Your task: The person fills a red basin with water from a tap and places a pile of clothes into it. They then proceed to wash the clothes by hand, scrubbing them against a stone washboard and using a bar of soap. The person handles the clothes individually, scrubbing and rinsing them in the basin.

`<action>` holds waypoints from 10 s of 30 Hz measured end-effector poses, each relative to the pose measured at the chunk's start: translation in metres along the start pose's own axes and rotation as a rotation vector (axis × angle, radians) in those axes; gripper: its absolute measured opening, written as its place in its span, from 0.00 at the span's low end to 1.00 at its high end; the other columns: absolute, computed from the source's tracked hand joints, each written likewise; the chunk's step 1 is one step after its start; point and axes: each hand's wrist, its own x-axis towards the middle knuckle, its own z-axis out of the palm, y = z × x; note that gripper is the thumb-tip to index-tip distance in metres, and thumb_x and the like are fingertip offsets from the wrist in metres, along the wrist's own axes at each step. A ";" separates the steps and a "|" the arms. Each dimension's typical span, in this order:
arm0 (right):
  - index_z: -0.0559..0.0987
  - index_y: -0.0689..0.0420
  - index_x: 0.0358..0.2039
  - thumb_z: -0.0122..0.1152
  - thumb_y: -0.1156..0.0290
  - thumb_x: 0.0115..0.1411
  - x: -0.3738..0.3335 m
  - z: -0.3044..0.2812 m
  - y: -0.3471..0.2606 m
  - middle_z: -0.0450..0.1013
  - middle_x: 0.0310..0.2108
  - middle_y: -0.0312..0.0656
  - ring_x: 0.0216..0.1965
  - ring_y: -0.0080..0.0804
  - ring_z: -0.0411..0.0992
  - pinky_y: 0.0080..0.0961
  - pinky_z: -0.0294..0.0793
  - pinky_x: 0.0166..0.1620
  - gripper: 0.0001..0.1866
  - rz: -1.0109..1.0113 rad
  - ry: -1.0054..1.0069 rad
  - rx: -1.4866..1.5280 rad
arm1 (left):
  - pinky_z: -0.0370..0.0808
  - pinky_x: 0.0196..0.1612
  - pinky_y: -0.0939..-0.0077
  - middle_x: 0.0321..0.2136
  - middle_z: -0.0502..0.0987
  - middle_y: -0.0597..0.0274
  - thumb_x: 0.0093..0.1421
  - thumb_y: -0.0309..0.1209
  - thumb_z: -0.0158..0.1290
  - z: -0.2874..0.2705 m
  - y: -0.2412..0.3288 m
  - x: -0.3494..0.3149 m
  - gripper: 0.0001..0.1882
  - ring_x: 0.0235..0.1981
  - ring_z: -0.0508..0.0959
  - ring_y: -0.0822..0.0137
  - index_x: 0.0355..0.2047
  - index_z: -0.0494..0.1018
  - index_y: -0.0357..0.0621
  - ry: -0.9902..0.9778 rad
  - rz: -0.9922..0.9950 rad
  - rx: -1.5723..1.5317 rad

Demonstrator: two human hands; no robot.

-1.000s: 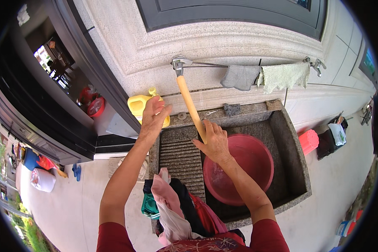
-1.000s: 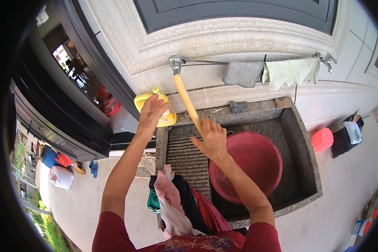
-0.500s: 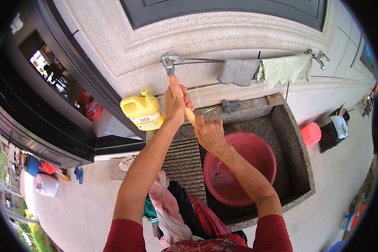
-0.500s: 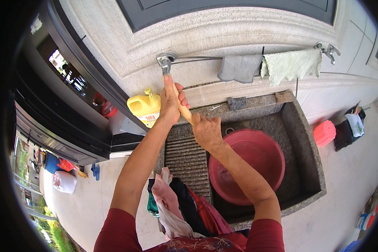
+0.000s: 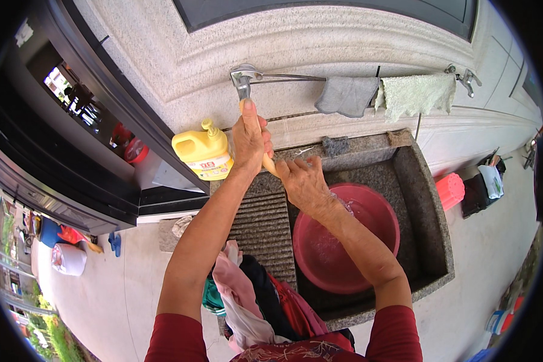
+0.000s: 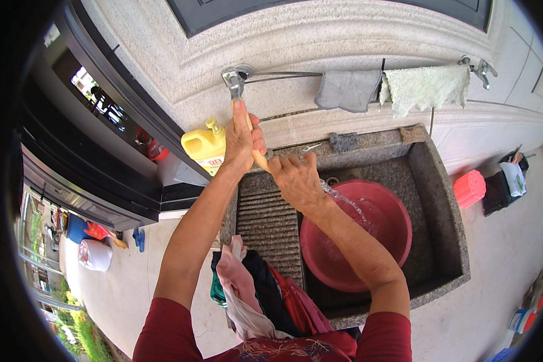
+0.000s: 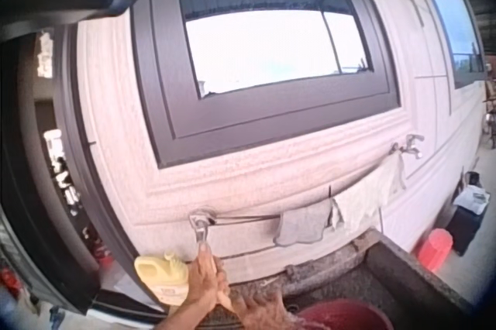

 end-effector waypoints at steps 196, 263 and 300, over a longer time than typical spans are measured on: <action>0.71 0.62 0.52 0.71 0.75 0.44 -0.121 -0.318 0.119 0.74 0.42 0.39 0.41 0.27 0.74 0.24 0.73 0.48 0.32 0.789 0.593 1.721 | 0.75 0.47 0.67 0.40 0.77 0.60 0.60 0.31 0.52 0.144 -0.063 -0.281 0.14 0.42 0.77 0.65 0.46 0.71 0.42 0.059 -0.157 -0.823; 0.71 0.59 0.48 0.59 0.72 0.57 -0.302 -0.307 -0.150 0.73 0.38 0.33 0.41 0.17 0.69 0.17 0.69 0.44 0.18 0.723 -0.513 1.863 | 0.78 0.41 0.65 0.36 0.78 0.57 0.63 0.38 0.49 0.020 0.034 -0.538 0.15 0.36 0.80 0.64 0.43 0.71 0.39 -0.016 -0.201 -0.747; 0.72 0.57 0.48 0.55 0.72 0.58 -0.362 -0.225 -0.212 0.72 0.40 0.36 0.43 0.25 0.69 0.25 0.69 0.46 0.16 1.026 -0.029 2.035 | 0.69 0.31 0.84 0.28 0.68 0.70 0.56 0.25 0.57 0.033 -0.053 -0.580 0.10 0.26 0.67 0.79 0.36 0.69 0.38 -0.282 0.290 0.377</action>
